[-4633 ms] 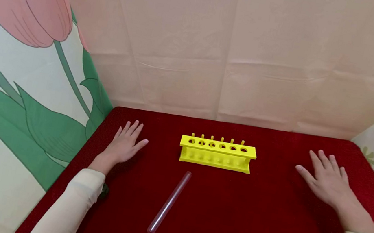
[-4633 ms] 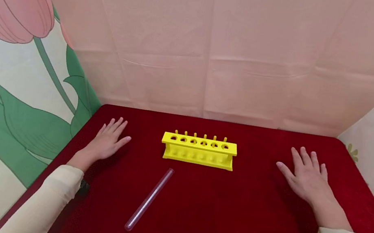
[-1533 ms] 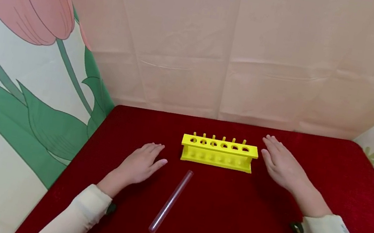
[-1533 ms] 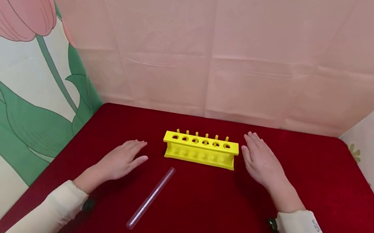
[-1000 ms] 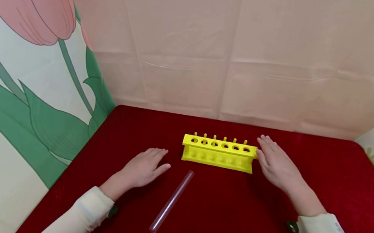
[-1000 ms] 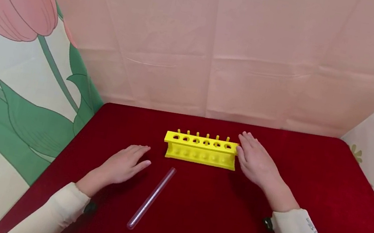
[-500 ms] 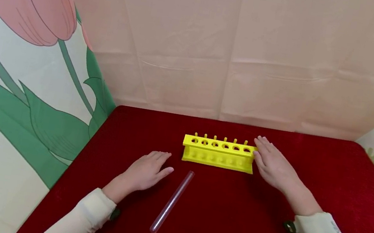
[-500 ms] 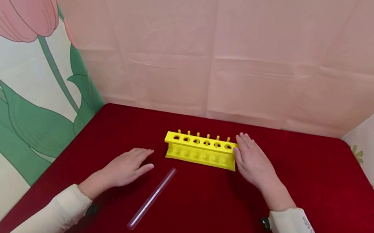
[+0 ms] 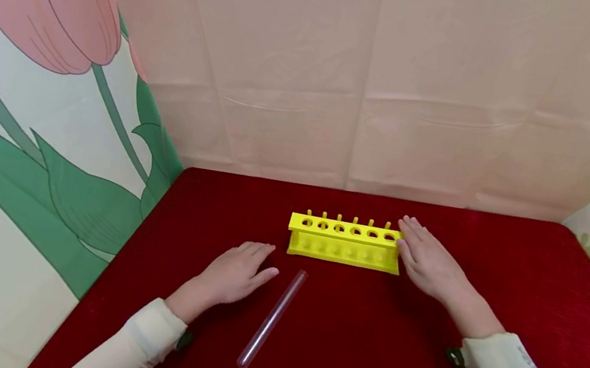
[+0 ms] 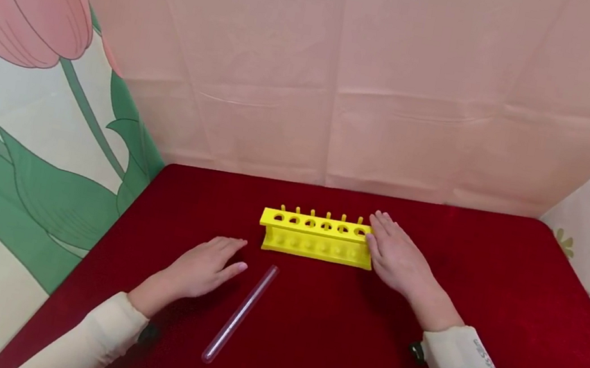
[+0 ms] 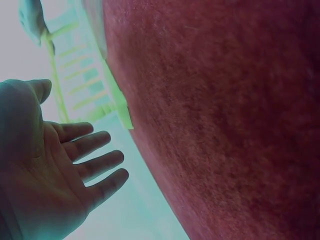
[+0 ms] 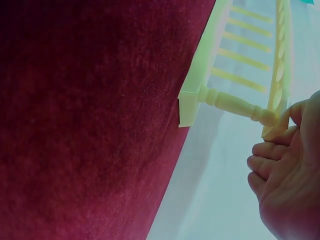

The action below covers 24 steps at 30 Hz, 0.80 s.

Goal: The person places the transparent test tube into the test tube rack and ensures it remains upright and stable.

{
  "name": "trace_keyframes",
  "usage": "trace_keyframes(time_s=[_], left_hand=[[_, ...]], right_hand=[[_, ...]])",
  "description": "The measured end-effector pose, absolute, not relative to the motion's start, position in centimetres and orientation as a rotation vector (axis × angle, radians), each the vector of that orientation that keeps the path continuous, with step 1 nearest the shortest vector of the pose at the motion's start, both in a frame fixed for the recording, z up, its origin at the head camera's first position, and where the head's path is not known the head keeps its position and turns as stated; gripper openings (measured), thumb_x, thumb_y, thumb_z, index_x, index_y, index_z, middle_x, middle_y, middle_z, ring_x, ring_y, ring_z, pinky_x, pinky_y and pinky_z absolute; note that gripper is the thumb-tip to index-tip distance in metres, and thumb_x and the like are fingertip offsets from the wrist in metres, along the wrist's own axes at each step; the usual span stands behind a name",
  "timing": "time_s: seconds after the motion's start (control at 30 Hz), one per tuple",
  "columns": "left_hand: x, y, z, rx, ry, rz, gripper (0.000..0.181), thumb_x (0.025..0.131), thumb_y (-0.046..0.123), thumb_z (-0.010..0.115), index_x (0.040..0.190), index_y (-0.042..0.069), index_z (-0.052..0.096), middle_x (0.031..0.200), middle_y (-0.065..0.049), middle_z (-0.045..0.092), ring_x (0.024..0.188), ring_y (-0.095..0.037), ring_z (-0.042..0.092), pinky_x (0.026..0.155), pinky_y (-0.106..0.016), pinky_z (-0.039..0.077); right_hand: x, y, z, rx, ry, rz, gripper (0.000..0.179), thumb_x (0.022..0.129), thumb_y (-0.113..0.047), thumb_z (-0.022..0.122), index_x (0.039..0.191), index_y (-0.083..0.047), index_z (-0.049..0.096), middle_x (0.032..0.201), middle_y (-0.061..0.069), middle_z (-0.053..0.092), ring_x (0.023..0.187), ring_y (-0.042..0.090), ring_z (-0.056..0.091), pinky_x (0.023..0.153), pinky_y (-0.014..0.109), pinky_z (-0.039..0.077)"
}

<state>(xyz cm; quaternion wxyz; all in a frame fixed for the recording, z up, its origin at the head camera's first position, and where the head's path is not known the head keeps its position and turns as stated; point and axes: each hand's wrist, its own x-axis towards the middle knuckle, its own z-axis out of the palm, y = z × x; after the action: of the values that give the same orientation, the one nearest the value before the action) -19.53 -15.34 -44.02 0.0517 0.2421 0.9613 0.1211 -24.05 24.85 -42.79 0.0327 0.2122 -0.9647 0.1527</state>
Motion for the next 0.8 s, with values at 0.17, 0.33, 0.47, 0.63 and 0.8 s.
trace_keyframes(time_s=[0.17, 0.33, 0.47, 0.63, 0.8], left_hand=[[-19.5, -15.1, -44.0, 0.751, 2.916, 0.362, 0.069, 0.106, 0.056, 0.033, 0.155, 0.008, 0.038, 0.156, -0.011, 0.043, 0.145, -0.028, 0.039, 0.117, -0.047, 0.034], [-19.4, -14.9, -43.8, 0.767, 2.911, 0.365, 0.069, 0.106, 0.056, 0.034, 0.155, 0.008, 0.038, 0.156, -0.011, 0.044, 0.145, -0.028, 0.039, 0.118, -0.047, 0.033], [-19.4, -14.7, -43.7, 0.774, 2.906, 0.360, 0.070, 0.106, 0.057, 0.033, 0.155, 0.008, 0.038, 0.156, -0.010, 0.044, 0.145, -0.027, 0.039, 0.118, -0.047, 0.033], [-19.4, -14.4, -43.6, 0.782, 2.892, 0.336, 0.071, 0.105, 0.058, 0.033, 0.156, 0.008, 0.037, 0.156, -0.010, 0.044, 0.145, -0.027, 0.039, 0.117, -0.047, 0.034], [-19.2, -14.0, -43.6, 0.783, 2.887, 0.321, 0.070, 0.106, 0.057, 0.034, 0.156, 0.008, 0.037, 0.157, -0.010, 0.044, 0.145, -0.027, 0.040, 0.117, -0.047, 0.035]], right_hand=[[-24.0, 24.8, -42.9, 0.670, -2.969, 0.491, 0.055, 0.108, -0.021, 0.042, 0.153, 0.009, 0.030, 0.159, 0.031, 0.028, 0.150, 0.046, 0.022, 0.119, 0.059, 0.022], [-24.0, 24.8, -43.1, 0.671, -2.952, 0.474, 0.056, 0.108, -0.022, 0.043, 0.153, 0.009, 0.030, 0.160, 0.030, 0.028, 0.150, 0.045, 0.022, 0.119, 0.059, 0.023], [-23.9, 24.7, -43.2, 0.688, -2.904, 0.398, 0.056, 0.107, -0.020, 0.045, 0.152, 0.010, 0.032, 0.159, 0.030, 0.030, 0.149, 0.045, 0.025, 0.119, 0.058, 0.024], [-23.8, 24.7, -43.4, 0.693, -2.882, 0.337, 0.055, 0.107, -0.020, 0.045, 0.151, 0.011, 0.034, 0.159, 0.030, 0.031, 0.149, 0.044, 0.025, 0.119, 0.057, 0.024], [-23.8, 24.8, -43.4, 0.685, -2.891, 0.332, 0.056, 0.107, -0.020, 0.046, 0.152, 0.010, 0.032, 0.159, 0.029, 0.030, 0.150, 0.044, 0.024, 0.120, 0.057, 0.024]])
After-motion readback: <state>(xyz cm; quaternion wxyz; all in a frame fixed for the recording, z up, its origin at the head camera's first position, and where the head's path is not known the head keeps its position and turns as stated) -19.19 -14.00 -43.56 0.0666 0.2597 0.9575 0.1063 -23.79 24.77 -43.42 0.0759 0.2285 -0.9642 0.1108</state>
